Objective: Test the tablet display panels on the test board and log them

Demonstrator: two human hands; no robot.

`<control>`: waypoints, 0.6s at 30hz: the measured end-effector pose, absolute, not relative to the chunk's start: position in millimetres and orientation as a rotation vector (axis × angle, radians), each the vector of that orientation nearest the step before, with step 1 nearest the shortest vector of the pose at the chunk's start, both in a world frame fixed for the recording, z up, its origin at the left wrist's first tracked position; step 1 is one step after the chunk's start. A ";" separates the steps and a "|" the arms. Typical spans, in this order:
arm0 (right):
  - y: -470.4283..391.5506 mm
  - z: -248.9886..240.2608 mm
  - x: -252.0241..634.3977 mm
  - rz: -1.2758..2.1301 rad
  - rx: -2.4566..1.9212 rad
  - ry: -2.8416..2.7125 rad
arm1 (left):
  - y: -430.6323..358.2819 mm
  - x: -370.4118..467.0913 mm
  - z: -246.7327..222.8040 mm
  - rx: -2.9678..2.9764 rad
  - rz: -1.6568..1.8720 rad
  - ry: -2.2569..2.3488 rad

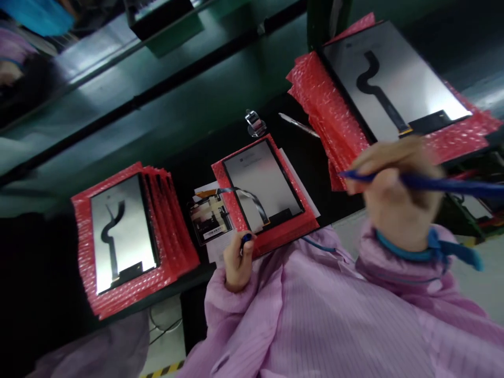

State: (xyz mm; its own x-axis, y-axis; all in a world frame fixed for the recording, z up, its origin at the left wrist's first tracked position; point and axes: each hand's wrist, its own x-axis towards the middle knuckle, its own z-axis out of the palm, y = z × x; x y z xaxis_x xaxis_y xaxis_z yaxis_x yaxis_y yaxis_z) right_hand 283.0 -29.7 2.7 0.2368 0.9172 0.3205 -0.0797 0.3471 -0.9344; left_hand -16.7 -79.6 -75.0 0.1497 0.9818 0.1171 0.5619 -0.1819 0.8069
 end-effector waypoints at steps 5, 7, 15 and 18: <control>-37.3 -15.3 198.0 1.476 -0.926 -1.059 | -75.0 -6.6 -70.9 1.804 0.870 1.328; -35.2 -21.3 183.8 1.562 -0.979 -1.046 | -74.0 -5.8 -70.9 1.818 0.858 1.287; -35.1 -27.9 169.9 1.732 -1.028 -1.317 | -74.3 -0.3 -72.7 1.890 0.841 1.181; -37.8 -32.9 167.1 1.620 -1.004 -1.504 | -76.9 2.6 -68.0 1.868 0.793 1.198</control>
State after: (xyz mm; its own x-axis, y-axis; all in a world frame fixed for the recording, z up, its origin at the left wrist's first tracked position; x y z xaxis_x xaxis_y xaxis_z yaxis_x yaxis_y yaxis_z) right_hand 167.1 -37.8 -32.9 -0.4553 0.8868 -0.0791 0.0131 -0.0822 -0.9965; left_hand 2.6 -76.9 -68.0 0.3655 0.9258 0.0965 0.4500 -0.2665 0.8523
